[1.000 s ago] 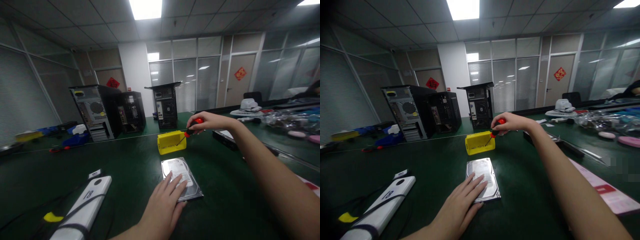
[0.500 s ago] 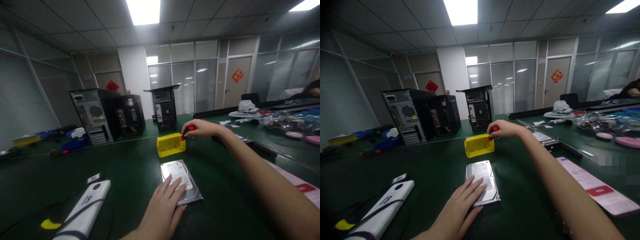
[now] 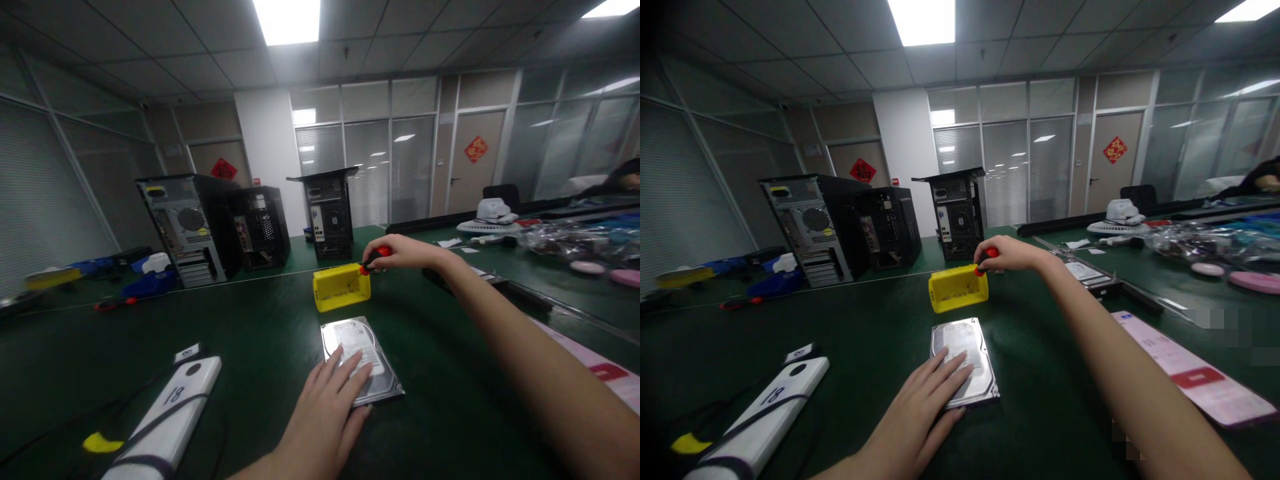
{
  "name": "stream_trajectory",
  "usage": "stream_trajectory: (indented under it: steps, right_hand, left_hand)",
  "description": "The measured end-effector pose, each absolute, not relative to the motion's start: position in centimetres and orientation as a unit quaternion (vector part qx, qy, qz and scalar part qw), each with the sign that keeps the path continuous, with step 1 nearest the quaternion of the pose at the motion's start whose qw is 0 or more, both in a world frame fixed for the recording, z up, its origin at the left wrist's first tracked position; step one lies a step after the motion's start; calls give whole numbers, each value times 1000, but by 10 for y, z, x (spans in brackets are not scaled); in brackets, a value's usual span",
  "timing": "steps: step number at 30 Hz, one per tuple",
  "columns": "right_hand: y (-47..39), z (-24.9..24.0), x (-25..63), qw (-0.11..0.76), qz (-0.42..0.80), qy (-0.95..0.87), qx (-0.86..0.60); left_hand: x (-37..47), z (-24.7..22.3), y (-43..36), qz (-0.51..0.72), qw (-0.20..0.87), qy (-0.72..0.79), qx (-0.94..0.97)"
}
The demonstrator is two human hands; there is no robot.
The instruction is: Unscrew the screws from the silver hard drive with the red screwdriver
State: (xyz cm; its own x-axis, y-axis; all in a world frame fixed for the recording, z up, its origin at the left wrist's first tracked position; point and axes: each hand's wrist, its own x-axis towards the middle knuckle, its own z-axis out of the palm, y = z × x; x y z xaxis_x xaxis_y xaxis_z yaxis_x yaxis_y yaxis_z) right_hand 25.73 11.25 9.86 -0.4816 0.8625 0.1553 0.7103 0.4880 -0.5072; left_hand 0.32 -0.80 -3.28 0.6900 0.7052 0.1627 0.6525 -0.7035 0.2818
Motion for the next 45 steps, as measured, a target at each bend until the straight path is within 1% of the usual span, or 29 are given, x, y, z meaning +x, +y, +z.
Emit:
stream_trajectory:
  steps: [11,21,29,45]
  right_hand:
    - [112,98,257,183,171,-850,-463]
    - [108,99,251,167,120,-858,-470]
    - [111,97,251,164,125,-857,-473]
    - [112,97,253,162,115,-859,-472]
  left_hand:
    - [3,-30,-8,124,106,377,912]
    - [3,-31,-8,123,100,375,913]
    - [4,-37,-7,146,100,370,912]
    - [4,-36,-8,130,96,377,912]
